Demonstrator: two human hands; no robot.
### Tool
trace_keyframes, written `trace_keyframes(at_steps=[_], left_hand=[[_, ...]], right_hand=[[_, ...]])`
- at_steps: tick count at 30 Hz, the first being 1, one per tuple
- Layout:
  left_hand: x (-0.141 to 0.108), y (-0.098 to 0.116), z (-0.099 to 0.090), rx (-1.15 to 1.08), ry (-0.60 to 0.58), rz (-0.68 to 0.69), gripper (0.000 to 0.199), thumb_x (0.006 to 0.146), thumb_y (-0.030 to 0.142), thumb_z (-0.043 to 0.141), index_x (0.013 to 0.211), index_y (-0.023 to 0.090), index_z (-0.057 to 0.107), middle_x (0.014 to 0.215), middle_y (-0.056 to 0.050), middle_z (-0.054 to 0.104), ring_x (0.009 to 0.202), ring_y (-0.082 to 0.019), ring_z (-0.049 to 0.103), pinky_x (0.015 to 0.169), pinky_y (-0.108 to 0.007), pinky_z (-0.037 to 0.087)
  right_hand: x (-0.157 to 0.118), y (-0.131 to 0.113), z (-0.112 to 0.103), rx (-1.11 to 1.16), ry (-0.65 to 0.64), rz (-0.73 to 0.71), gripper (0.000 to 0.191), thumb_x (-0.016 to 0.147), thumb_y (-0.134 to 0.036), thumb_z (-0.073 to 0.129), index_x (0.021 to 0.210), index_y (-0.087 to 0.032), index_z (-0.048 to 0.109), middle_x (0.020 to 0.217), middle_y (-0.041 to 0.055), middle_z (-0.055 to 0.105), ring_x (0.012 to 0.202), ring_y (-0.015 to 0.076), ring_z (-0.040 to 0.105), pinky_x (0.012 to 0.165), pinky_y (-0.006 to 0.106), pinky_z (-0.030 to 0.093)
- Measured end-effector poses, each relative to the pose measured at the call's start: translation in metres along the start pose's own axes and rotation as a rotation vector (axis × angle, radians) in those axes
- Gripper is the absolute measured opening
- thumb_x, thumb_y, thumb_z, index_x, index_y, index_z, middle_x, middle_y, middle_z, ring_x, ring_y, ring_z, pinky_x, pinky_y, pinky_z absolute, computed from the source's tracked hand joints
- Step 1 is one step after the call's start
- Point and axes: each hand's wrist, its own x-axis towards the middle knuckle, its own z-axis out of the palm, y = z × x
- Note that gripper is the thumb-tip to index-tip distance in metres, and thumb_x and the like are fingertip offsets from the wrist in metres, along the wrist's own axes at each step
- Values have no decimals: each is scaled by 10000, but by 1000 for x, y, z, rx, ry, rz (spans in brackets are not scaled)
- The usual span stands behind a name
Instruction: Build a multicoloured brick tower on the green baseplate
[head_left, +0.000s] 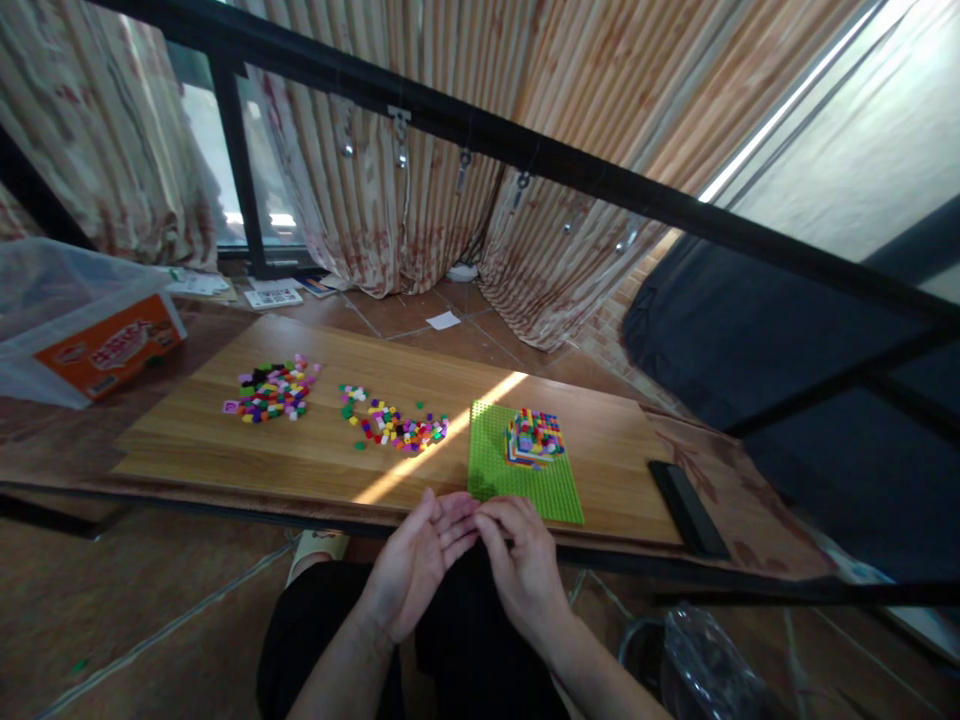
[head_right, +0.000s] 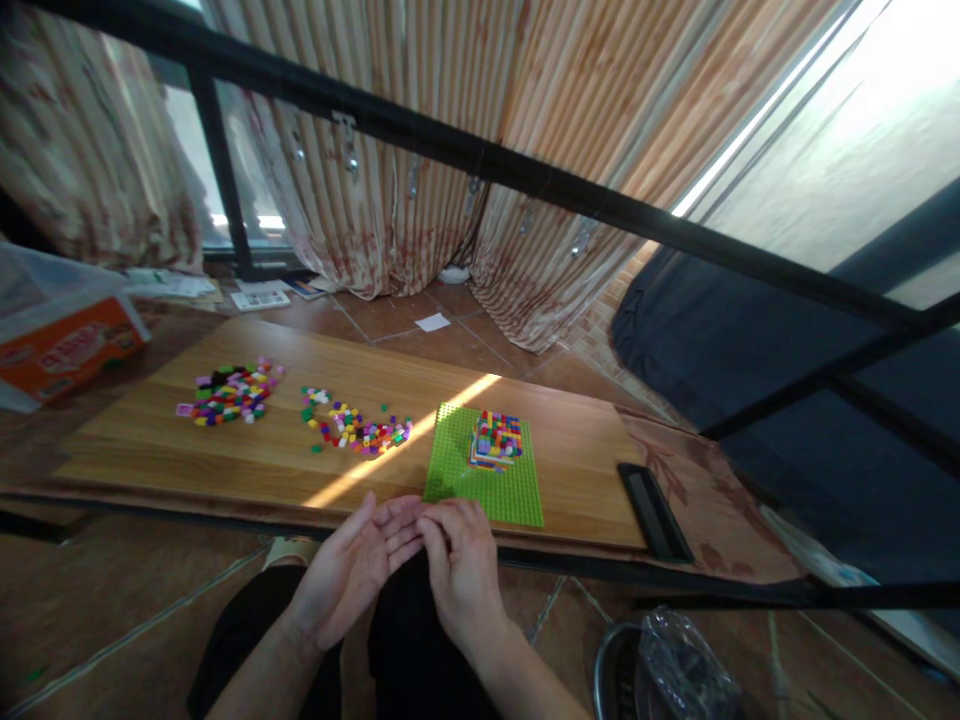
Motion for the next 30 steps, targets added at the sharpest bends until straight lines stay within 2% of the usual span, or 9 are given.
trace_keyframes(at_steps=[3, 5, 9, 12, 18, 23, 27, 30], left_hand=[[0, 1, 0, 75, 31, -23, 427, 924, 466, 441, 1046, 125, 667, 1155, -141, 660, 1066, -219, 610, 956, -348, 440], [0, 1, 0, 107, 43, -25, 419, 914, 467, 464, 1033, 124, 673, 1107, -135, 677, 999, -205, 631, 910, -331, 457], [1, 0, -1, 123, 47, 1, 402, 887, 475, 517, 1021, 134, 681, 1025, -117, 696, 898, -178, 646, 847, -304, 473], [2, -1, -2, 124, 63, -2, 390, 888, 463, 520, 1013, 132, 684, 995, -115, 698, 860, -169, 647, 816, -293, 479], [5, -2, -3, 123, 97, -23, 353, 903, 410, 510, 1009, 123, 687, 970, -110, 699, 814, -156, 642, 785, -280, 482], [8, -3, -5, 138, 86, -14, 365, 891, 428, 527, 1022, 126, 685, 968, -107, 700, 800, -153, 638, 771, -277, 482], [7, -3, -4, 146, 95, -12, 355, 880, 422, 547, 1012, 124, 689, 964, -110, 699, 811, -158, 638, 772, -276, 484], [6, -3, -3, 148, 99, -12, 357, 882, 421, 542, 1009, 121, 689, 955, -107, 698, 807, -156, 635, 769, -273, 485]], right_hand=[[21, 16, -23, 200, 178, 209, 220, 876, -382, 568, 851, -198, 686, 804, 27, 681, 763, 166, 605, 700, 298, 485], [35, 27, -38, 334, 249, 296, 269, 816, -441, 629, 820, -181, 697, 719, 20, 669, 681, 151, 590, 641, 283, 480], [51, 40, -55, 652, 292, 409, 284, 716, -436, 736, 840, -181, 720, 761, 32, 693, 663, 129, 600, 630, 278, 507], [53, 42, -57, 746, 292, 422, 270, 690, -404, 766, 853, -192, 729, 794, 37, 701, 684, 131, 614, 640, 288, 528], [57, 45, -58, 684, 291, 373, 260, 697, -369, 758, 896, -204, 732, 867, 40, 723, 725, 134, 622, 664, 292, 525], [63, 47, -62, 577, 288, 308, 226, 692, -355, 750, 857, -201, 728, 789, 16, 713, 683, 128, 604, 665, 294, 511], [67, 51, -66, 380, 286, 252, 196, 716, -363, 718, 826, -200, 722, 791, 25, 722, 731, 165, 637, 724, 342, 523], [74, 54, -72, 134, 233, 119, 159, 780, -346, 656, 816, -208, 726, 848, 40, 719, 807, 184, 653, 753, 341, 519]])
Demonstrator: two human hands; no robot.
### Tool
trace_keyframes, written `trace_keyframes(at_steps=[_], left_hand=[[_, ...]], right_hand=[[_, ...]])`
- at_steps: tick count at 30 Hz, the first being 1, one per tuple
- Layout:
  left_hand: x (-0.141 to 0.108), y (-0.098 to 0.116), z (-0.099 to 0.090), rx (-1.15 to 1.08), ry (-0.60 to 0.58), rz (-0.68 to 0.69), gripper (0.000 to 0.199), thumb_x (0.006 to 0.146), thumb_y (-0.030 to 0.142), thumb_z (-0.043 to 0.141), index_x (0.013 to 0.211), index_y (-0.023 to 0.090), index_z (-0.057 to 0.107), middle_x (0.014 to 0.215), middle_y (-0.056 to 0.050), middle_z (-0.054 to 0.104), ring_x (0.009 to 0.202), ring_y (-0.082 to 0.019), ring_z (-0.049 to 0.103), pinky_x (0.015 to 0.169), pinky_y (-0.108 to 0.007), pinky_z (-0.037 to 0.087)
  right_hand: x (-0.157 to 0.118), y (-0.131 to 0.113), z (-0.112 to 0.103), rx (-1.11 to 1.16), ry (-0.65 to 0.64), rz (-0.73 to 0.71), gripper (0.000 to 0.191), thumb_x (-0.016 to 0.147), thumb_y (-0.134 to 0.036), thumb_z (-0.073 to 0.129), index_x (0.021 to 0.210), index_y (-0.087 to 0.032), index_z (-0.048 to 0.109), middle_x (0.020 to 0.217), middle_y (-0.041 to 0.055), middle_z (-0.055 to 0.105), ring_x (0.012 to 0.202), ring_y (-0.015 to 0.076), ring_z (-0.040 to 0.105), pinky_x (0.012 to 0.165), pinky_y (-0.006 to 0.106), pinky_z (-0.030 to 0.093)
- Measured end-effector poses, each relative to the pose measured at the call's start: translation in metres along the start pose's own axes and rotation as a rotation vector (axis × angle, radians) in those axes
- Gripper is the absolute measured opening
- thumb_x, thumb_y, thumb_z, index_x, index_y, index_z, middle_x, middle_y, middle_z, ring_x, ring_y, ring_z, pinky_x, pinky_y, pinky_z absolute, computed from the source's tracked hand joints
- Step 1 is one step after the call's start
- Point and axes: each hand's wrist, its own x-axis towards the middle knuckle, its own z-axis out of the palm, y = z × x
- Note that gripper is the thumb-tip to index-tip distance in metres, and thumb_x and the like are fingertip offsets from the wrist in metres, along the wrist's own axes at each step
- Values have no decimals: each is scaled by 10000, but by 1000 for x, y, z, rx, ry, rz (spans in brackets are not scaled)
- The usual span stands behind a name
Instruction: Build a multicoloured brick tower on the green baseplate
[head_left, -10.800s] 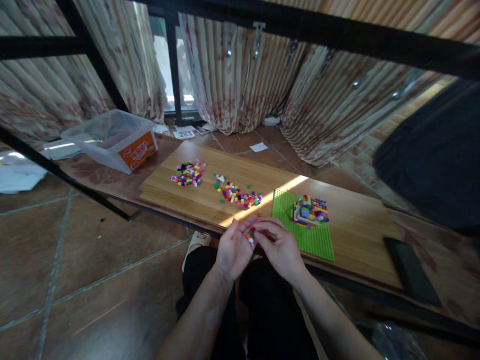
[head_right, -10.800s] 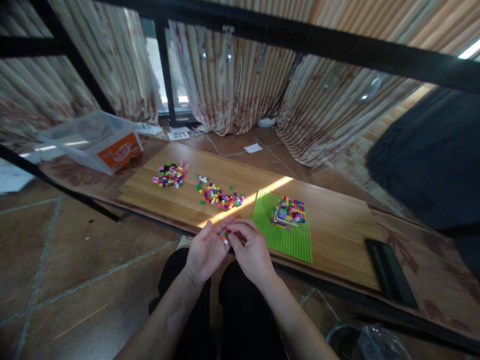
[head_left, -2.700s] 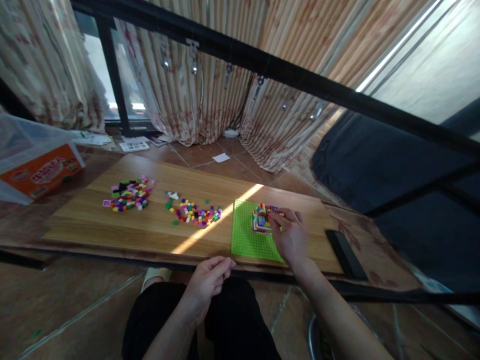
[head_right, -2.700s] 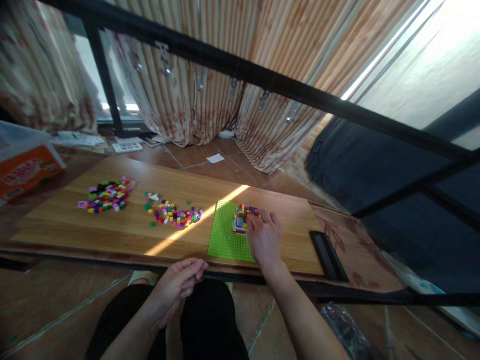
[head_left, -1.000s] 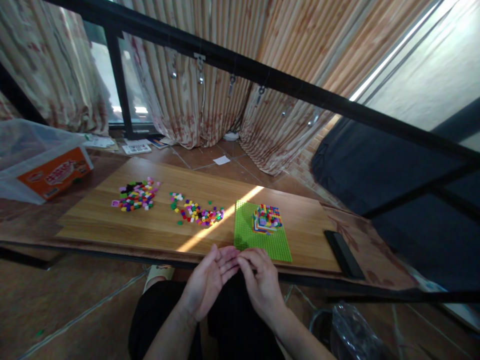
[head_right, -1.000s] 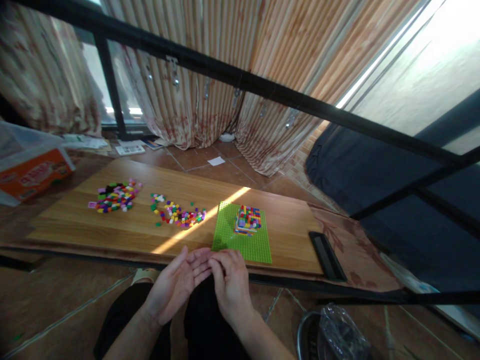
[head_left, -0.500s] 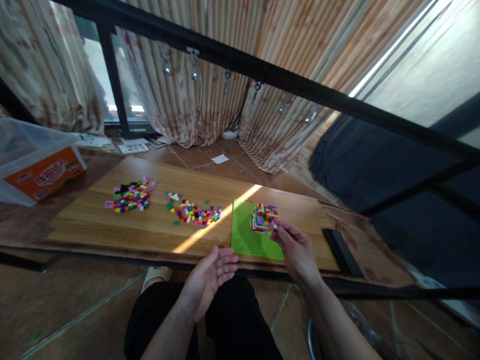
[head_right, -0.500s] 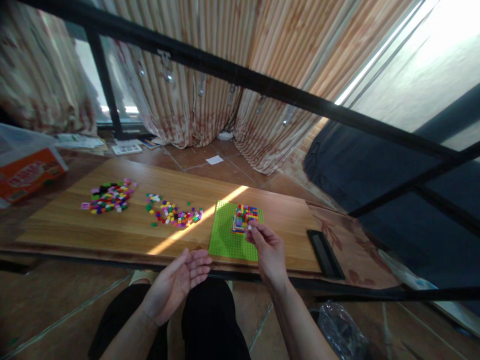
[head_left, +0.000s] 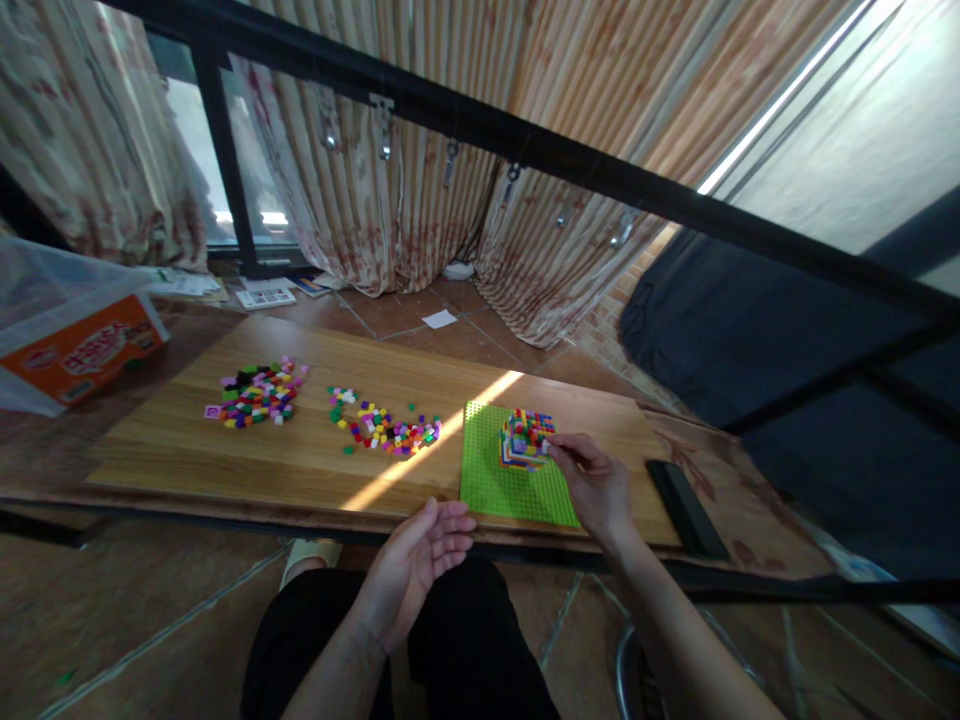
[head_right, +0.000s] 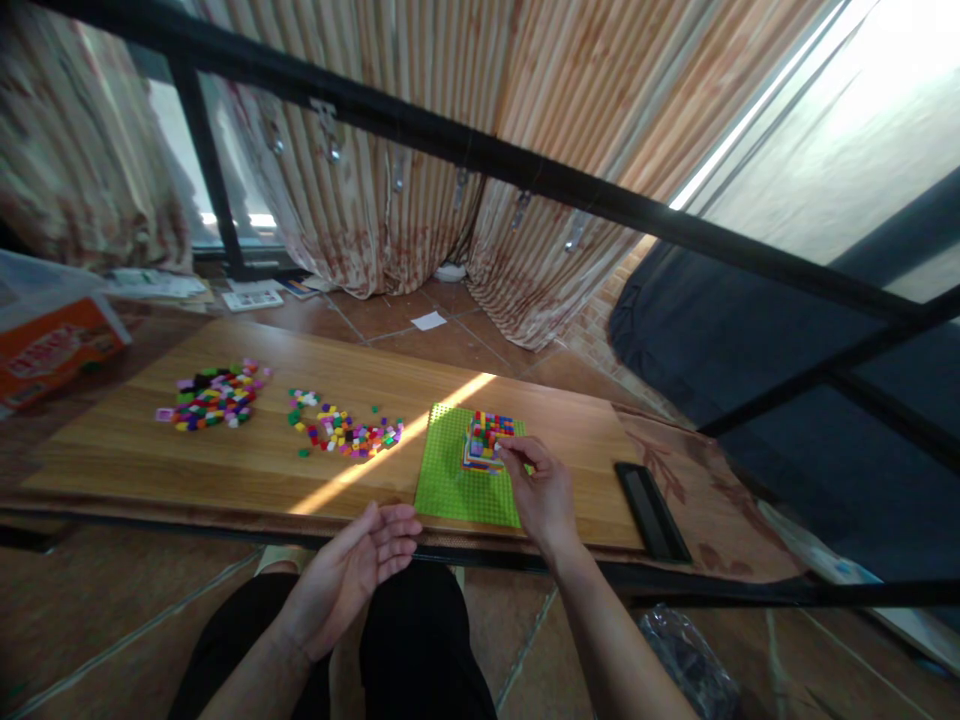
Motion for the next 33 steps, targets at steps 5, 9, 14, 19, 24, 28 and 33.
trace_keyframes(at_steps=[5, 9, 14, 19, 24, 28, 33], left_hand=[[0, 0, 1, 11, 10, 0, 356, 884, 419, 539, 1002, 119, 690, 938, -103, 698, 797, -154, 632, 755, -264, 485], [0, 0, 2, 18, 15, 4, 360, 883, 426, 538, 997, 121, 691, 937, -102, 699, 803, -157, 633, 757, -265, 484], [-1, -1, 1, 31, 16, 3, 367, 869, 439, 557, 992, 122, 695, 937, -101, 698, 800, -154, 630, 760, -266, 481], [0, -1, 2, 44, 27, 7, 366, 855, 438, 577, 988, 119, 698, 930, -99, 696, 787, -151, 626, 757, -266, 478], [0, 0, 3, 51, 31, 14, 367, 849, 435, 585, 990, 117, 698, 931, -102, 695, 792, -153, 625, 760, -270, 475], [0, -1, 2, 56, 29, 22, 370, 842, 438, 593, 989, 115, 698, 932, -103, 694, 797, -156, 624, 763, -274, 474], [0, -1, 2, 59, 26, 31, 385, 821, 452, 618, 992, 116, 699, 941, -106, 694, 803, -159, 625, 762, -275, 474]], right_hand=[[21, -1, -3, -311, -128, -251, 186, 871, -281, 550, 863, -209, 721, 899, 58, 695, 837, 183, 644, 772, 332, 509], [30, 1, 2, -460, -215, -385, 204, 910, -247, 503, 878, -212, 702, 909, 61, 691, 869, 193, 623, 807, 346, 500], [29, 6, 6, -669, -291, -506, 231, 933, -214, 457, 993, -212, 679, 992, 67, 697, 897, 215, 591, 833, 364, 481], [26, 5, 7, -800, -279, -553, 309, 935, -197, 425, 1170, -201, 626, 1031, 82, 697, 906, 230, 577, 854, 374, 465], [24, 5, 9, -776, -223, -488, 316, 928, -212, 435, 1181, -189, 623, 1077, 85, 693, 938, 234, 576, 859, 372, 459], [22, 7, 6, -694, -185, -419, 291, 923, -252, 454, 1139, -204, 643, 1067, 79, 692, 932, 235, 581, 838, 378, 461], [24, 6, 5, -539, -99, -282, 280, 907, -344, 484, 1047, -196, 676, 993, 89, 690, 919, 238, 590, 815, 388, 473]])
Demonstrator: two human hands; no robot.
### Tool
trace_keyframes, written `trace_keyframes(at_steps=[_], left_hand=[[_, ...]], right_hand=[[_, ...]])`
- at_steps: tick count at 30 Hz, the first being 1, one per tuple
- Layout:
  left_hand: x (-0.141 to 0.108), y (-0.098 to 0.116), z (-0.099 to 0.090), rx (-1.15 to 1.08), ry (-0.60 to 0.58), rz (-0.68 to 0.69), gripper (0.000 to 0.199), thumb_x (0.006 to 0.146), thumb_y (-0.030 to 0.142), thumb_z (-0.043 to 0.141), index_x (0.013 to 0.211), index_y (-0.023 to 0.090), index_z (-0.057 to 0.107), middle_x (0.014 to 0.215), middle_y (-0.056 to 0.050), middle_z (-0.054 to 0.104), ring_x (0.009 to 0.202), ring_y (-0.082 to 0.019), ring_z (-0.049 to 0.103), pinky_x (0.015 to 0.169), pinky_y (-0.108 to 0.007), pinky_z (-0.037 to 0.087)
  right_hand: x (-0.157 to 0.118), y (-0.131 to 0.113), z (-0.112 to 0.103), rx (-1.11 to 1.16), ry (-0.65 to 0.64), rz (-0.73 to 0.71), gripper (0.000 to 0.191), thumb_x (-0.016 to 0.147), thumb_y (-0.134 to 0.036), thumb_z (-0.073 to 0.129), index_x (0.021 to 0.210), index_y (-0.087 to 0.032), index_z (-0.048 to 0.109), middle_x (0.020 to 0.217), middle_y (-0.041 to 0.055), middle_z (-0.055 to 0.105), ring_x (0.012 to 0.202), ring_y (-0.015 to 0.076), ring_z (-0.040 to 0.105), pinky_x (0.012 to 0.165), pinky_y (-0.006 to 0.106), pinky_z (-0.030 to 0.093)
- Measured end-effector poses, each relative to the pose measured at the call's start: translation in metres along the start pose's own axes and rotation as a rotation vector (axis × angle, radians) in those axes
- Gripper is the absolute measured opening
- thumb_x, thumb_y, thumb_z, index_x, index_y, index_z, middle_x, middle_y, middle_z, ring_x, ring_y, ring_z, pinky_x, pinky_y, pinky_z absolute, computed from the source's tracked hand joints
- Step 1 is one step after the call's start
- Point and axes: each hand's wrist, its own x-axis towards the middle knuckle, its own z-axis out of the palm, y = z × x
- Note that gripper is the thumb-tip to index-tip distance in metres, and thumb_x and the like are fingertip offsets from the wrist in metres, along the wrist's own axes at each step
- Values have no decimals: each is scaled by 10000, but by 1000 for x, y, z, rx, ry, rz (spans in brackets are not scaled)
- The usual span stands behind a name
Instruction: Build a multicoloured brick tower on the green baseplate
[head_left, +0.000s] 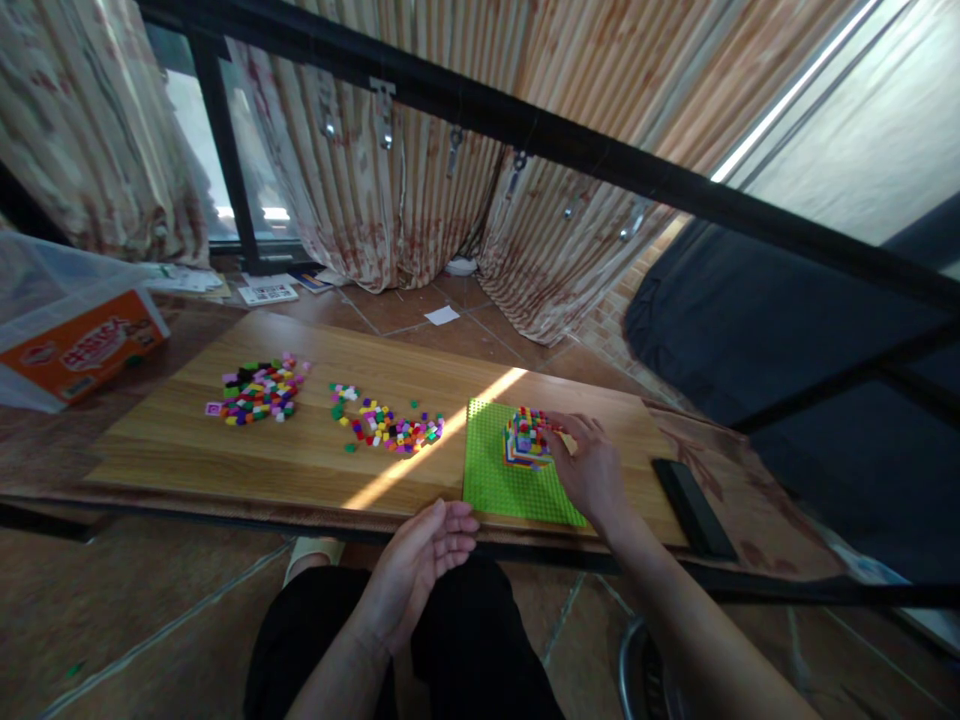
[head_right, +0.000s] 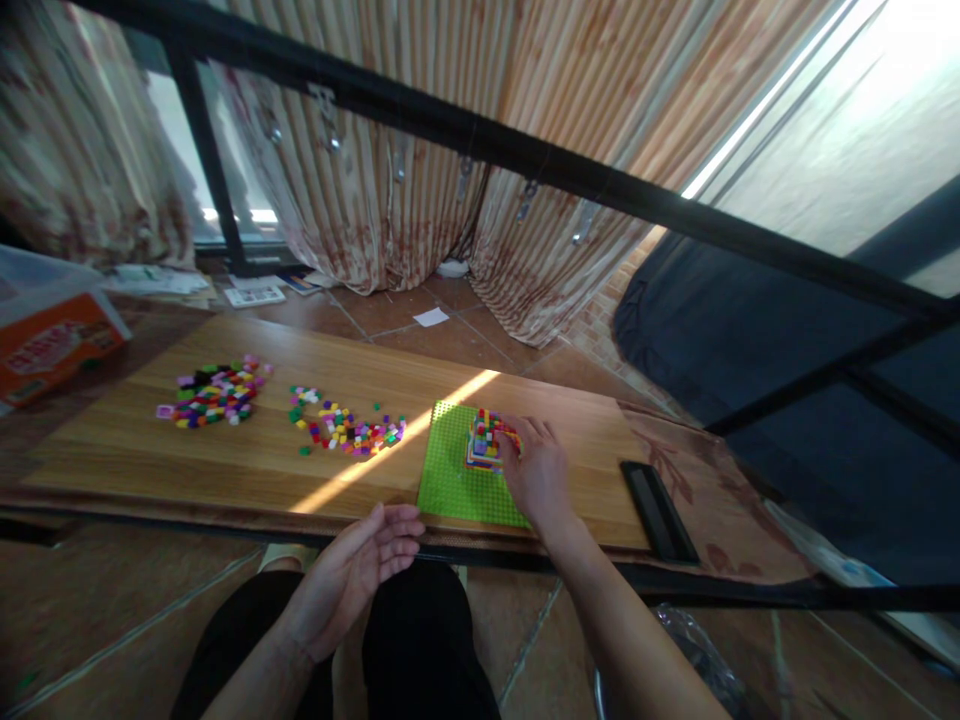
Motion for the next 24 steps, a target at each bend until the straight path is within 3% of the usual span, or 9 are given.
trace_keyframes(at_steps=[4, 9, 19, 24], left_hand=[[-1, 1, 2, 11, 10, -3, 393, 814, 462, 626, 992, 120, 700, 947, -106, 694, 802, -157, 624, 764, -273, 474], [-3, 1, 2, 20, 21, 1, 389, 810, 464, 632, 984, 123, 702, 935, -102, 693, 800, -158, 622, 762, -273, 473], [-1, 0, 0, 23, 5, 8, 409, 794, 473, 649, 989, 118, 700, 948, -107, 695, 809, -160, 627, 773, -278, 475], [0, 0, -1, 27, 7, 10, 398, 799, 464, 645, 987, 117, 697, 946, -105, 698, 801, -157, 629, 768, -277, 473]], right_hand=[[9, 2, 6, 72, 45, 137, 339, 857, -433, 529, 1016, -181, 691, 1011, 117, 674, 932, 257, 592, 811, 417, 478], [14, 8, 14, 107, -3, 187, 340, 788, -424, 598, 994, -174, 700, 1021, 122, 667, 968, 265, 598, 903, 455, 451], [10, 16, 23, 296, 3, 286, 333, 759, -408, 617, 983, -178, 702, 1053, 110, 655, 922, 224, 632, 808, 386, 524], [8, 16, 28, 358, 23, 317, 309, 754, -384, 620, 969, -178, 701, 1048, 102, 650, 904, 206, 642, 833, 386, 534]])
